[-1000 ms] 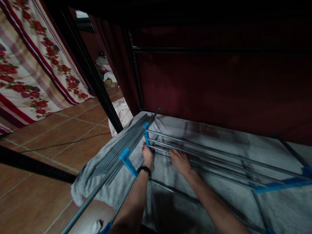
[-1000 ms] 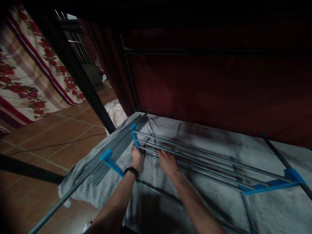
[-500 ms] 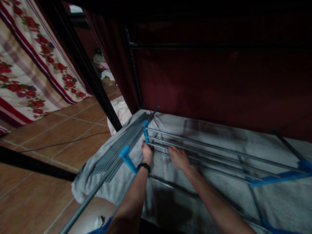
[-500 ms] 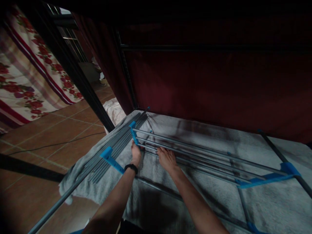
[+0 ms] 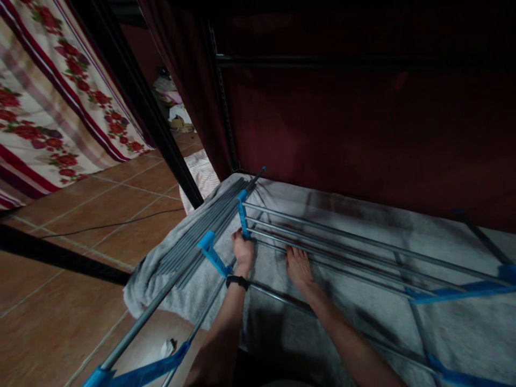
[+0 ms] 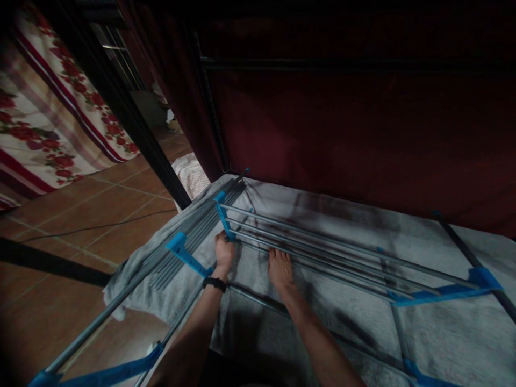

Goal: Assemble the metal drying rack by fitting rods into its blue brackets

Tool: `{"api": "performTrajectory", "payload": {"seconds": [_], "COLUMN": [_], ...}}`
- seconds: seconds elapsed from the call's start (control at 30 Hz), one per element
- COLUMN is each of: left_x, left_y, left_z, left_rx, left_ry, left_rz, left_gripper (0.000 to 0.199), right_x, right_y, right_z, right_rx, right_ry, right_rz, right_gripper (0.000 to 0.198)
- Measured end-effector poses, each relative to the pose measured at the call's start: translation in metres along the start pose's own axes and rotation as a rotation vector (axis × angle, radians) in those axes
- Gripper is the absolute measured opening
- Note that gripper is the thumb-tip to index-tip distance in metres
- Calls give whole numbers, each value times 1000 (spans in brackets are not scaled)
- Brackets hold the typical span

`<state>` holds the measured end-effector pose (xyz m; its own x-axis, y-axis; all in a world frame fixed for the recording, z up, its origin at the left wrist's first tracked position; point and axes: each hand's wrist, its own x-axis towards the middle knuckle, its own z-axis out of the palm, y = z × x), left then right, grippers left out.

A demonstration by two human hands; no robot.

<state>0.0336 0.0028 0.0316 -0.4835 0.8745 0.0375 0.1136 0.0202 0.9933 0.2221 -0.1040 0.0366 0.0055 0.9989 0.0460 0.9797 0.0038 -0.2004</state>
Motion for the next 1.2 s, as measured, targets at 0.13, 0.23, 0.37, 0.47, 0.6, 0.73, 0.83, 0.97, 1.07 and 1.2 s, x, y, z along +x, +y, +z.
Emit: {"api": "performTrajectory", "payload": {"seconds": [0.13,0.23,0.37,0.47,0.6,0.73,0.83,0.97,1.07,1.2], "left_x": [-9,-10,-8,-7,-8,-7,-7,-8,-8,-7], "left_y": [-6,-8,-10,-11,-13,-14,-15,-15,-14,-15], "left_z": [-2,-1,1,1,1,1,1,2,3,3], "left_rx": [134,201,268,316,404,504,585,678,729,770], "left_ry": [-30,-12,11,17,5,-12,-37,-58,-60,-67], "left_rz": [23,40,56,69,75,67,57,36,22,23], "left_gripper": [26,25,25,28,26,19,13,10,12,15], "right_x": [5,5,4,7,10,11,11,12,13,14], "right_y": [4,4,5,7,9,10,10,10,11,12], "right_z": [-1,-2,0,1,2,0,-3,-5,-6,-6], "right_rx": [14,16,6,-1,1,11,19,26,33,44], "right_ry": [-20,-38,-60,-79,-100,-128,-146,-163,-170,-178], "right_rz": [-26,-29,-15,1,8,14,13,15,13,4], "right_gripper": [50,48,43,40,35,36,37,38,39,39]}}
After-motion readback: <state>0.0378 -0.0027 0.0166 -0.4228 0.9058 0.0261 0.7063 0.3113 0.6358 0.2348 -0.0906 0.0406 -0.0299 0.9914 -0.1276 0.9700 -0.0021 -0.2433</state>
